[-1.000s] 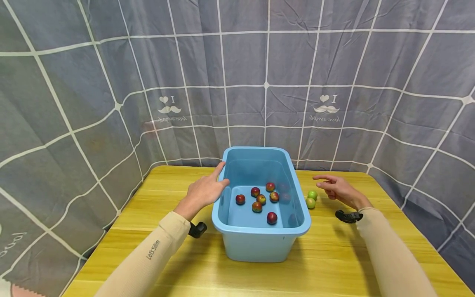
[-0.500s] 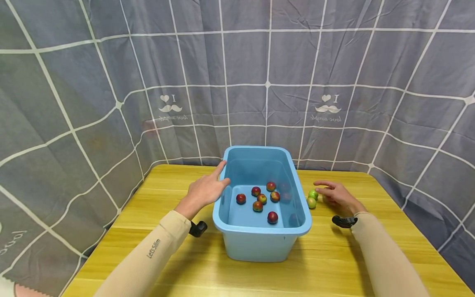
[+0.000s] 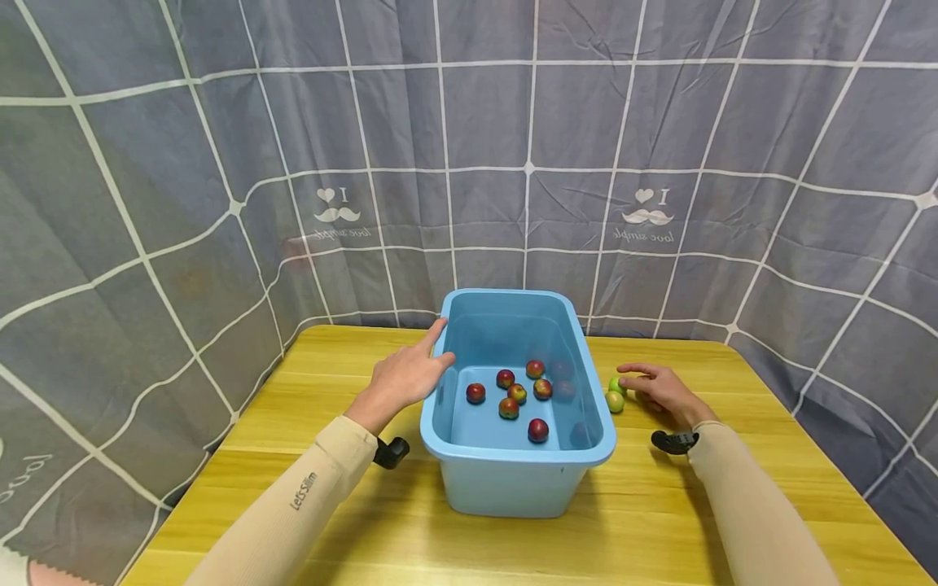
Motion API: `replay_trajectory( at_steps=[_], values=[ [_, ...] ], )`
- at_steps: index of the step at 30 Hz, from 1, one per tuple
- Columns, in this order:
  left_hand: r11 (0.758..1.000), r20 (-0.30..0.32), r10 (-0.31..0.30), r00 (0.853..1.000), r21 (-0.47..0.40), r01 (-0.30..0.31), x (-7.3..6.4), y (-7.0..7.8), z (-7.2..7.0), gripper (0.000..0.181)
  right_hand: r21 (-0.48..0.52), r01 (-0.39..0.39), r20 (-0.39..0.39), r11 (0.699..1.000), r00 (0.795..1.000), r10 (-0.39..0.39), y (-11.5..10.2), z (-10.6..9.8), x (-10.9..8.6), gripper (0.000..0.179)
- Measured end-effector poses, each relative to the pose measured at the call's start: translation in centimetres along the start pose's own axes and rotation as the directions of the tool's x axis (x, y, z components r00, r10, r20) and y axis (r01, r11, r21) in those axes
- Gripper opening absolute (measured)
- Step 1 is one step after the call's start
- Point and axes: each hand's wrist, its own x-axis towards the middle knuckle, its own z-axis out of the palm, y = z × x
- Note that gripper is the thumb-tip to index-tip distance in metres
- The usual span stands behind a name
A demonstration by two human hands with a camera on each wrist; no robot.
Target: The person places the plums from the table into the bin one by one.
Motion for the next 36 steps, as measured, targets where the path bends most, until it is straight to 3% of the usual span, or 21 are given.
replay_trajectory(
  at_steps=[27, 36],
  values=[
    [1.0, -0.002, 0.002, 1.0, -0.005, -0.002, 0.1, 0.0, 0.0, 0.071, 0.001, -0.045, 0.013, 0.999, 0.999, 0.045, -0.4, -0.2, -0.1, 0.048],
    [1.0, -0.002, 0.001, 1.0, -0.008, -0.001, 0.0, -0.1, 0.0, 0.071, -0.035, 0.024, 0.005, 0.999, 1.0, -0.024, -1.2, -0.7, -0.3, 0.048]
  ],
)
